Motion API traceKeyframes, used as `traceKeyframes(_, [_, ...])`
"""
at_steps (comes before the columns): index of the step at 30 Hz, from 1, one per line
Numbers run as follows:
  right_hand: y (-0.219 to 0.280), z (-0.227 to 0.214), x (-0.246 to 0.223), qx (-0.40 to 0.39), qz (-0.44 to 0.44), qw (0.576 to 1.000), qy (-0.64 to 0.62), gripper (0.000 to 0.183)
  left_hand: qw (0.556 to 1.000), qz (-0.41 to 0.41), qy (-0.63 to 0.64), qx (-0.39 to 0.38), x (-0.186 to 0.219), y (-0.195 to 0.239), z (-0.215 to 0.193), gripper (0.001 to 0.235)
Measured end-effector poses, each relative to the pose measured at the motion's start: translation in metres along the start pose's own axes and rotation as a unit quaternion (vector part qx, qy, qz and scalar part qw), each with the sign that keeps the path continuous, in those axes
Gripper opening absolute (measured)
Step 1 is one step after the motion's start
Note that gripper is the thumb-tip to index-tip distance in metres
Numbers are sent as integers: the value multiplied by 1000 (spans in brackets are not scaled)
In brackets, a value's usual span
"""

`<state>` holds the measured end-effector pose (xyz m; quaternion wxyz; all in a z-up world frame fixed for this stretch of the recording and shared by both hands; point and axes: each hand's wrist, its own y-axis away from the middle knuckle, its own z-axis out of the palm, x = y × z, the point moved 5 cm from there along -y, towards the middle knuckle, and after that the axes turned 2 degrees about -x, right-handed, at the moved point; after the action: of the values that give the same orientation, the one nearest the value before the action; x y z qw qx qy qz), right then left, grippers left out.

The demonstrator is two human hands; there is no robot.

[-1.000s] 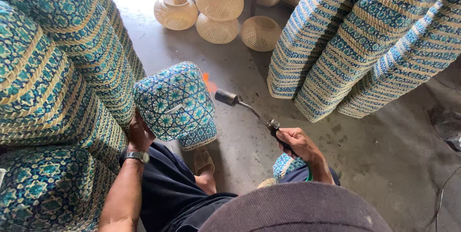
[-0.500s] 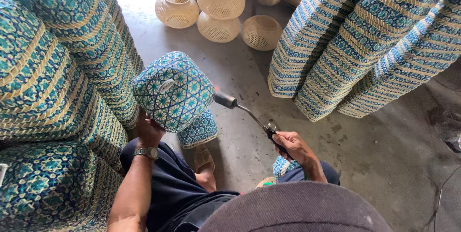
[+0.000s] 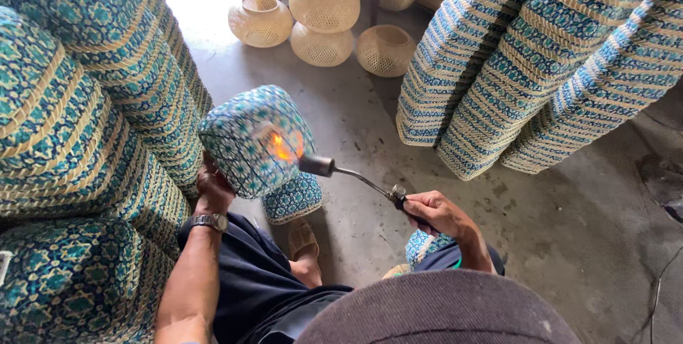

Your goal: The person uses a handheld torch to apply heat to the edges and surfaces of small woven baskets. They rotate each basket to treat all sides, then place it on a stack before picking up the next one.

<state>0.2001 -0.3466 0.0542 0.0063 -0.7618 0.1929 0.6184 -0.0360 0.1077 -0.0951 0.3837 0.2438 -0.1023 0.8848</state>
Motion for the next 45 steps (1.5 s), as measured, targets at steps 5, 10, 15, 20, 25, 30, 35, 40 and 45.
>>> traceKeyframes(5, [-4, 11, 17, 64, 24, 998, 0, 32, 999, 28, -25, 12, -25, 2, -2, 53])
traceKeyframes(10, [-13, 35, 28, -9, 40, 999, 5, 32, 985, 83, -152, 11, -57, -2, -7, 48])
traceKeyframes(15, [-6, 20, 22, 77, 22, 997, -21, 35, 778, 282, -558, 57, -46, -10, -24, 44])
traceKeyframes(20, [2, 11, 15, 40, 10, 999, -20, 37, 467, 362, -789, 167, -30, -14, -40, 40])
traceKeyframes(25, [5, 5, 15, 54, -15, 998, -37, 40, 729, 306, -583, 189, 0, -22, -43, 18])
traceKeyframes(30, [6, -4, 23, 88, 26, 995, -33, 39, 891, 257, -363, 93, 37, -10, -8, 37])
traceKeyframes(35, [-2, 1, 18, 39, -3, 999, -29, 36, 782, 314, -532, 78, 54, 11, 43, 56])
traceKeyframes(40, [-5, 4, 26, 81, 46, 996, -15, 33, 794, 294, -526, 82, 53, 23, 68, 41])
traceKeyframes(45, [-9, 1, 29, 49, 35, 998, -3, 33, 748, 302, -589, 50, 55, 29, 84, 40])
